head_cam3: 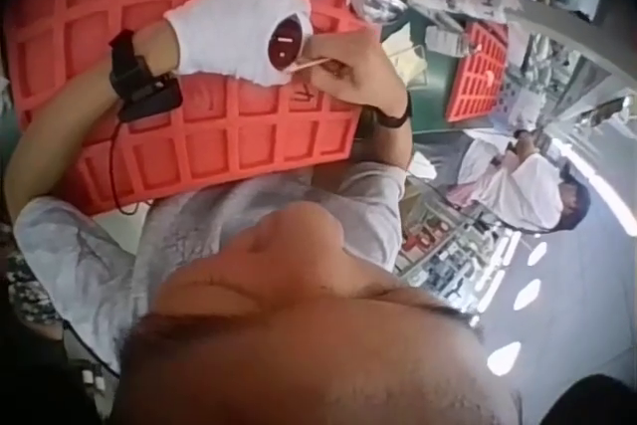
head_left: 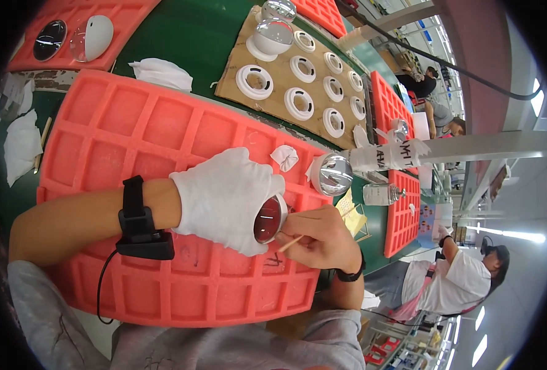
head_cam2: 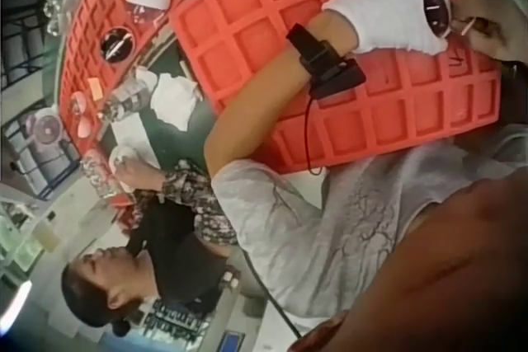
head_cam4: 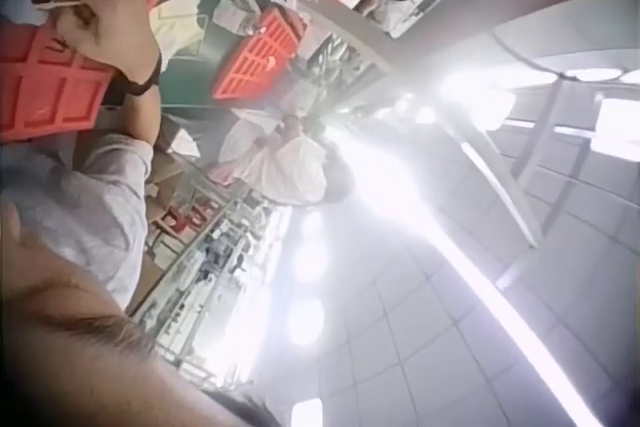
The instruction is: The person picks up a glass dome and a white base, joins them together, and uses a wooden stick to apply a liquid to the seam. They rotate the assembly while working around the edge and then place the unit into a circular slot on a cardboard tray.
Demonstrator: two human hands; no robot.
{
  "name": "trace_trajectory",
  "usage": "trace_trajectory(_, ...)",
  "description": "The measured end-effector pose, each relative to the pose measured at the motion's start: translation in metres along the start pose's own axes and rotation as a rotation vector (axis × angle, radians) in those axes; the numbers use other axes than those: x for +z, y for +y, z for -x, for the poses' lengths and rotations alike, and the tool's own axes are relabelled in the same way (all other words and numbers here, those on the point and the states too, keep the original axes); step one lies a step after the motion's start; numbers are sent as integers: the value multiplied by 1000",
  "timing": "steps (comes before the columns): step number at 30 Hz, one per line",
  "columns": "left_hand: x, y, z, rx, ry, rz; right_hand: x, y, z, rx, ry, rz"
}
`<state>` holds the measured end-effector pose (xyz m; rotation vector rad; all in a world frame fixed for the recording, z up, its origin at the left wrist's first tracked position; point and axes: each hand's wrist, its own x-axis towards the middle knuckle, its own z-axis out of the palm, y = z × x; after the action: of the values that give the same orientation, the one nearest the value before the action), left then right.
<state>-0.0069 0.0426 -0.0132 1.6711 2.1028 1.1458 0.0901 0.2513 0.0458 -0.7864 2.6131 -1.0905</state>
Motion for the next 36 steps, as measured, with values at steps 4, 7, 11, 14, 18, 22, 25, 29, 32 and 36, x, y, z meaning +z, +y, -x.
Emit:
trace_trajectory(4, 0, 2, 1, -56, -11, -24, -22, -22, -15, 51, -128, 241)
trace_trajectory(7, -2, 7, 1, -50, 0, -36, -37, -42, -26, 122, -298, 533)
trace_trajectory(11, -3, 6, 1, 2, 15, -61, -36, -48, -44, 175, -458, 634)
trace_trajectory(14, -3, 8, -1, -6, -33, -108, -33, -44, -47, 30, -414, 492)
trace_trajectory(18, -6, 19, -4, 26, -104, -170, -24, -47, -52, -32, -332, 590)
trace_trajectory(22, -9, 23, -10, -26, -172, -136, -27, -51, -62, -73, -491, 660)
trace_trajectory(25, -23, 43, -18, -297, -350, 103, -33, -44, -53, -26, -515, 580)
trace_trajectory(29, 1, 26, -1, 1, 123, 111, -32, -30, -37, -58, -393, 476)
trace_trajectory(32, 2, 20, -4, 49, 67, 105, -32, -16, -14, -62, -240, 423)
trace_trajectory(36, 16, 12, -6, 111, 76, 70, -26, 10, 12, -71, -97, 159)
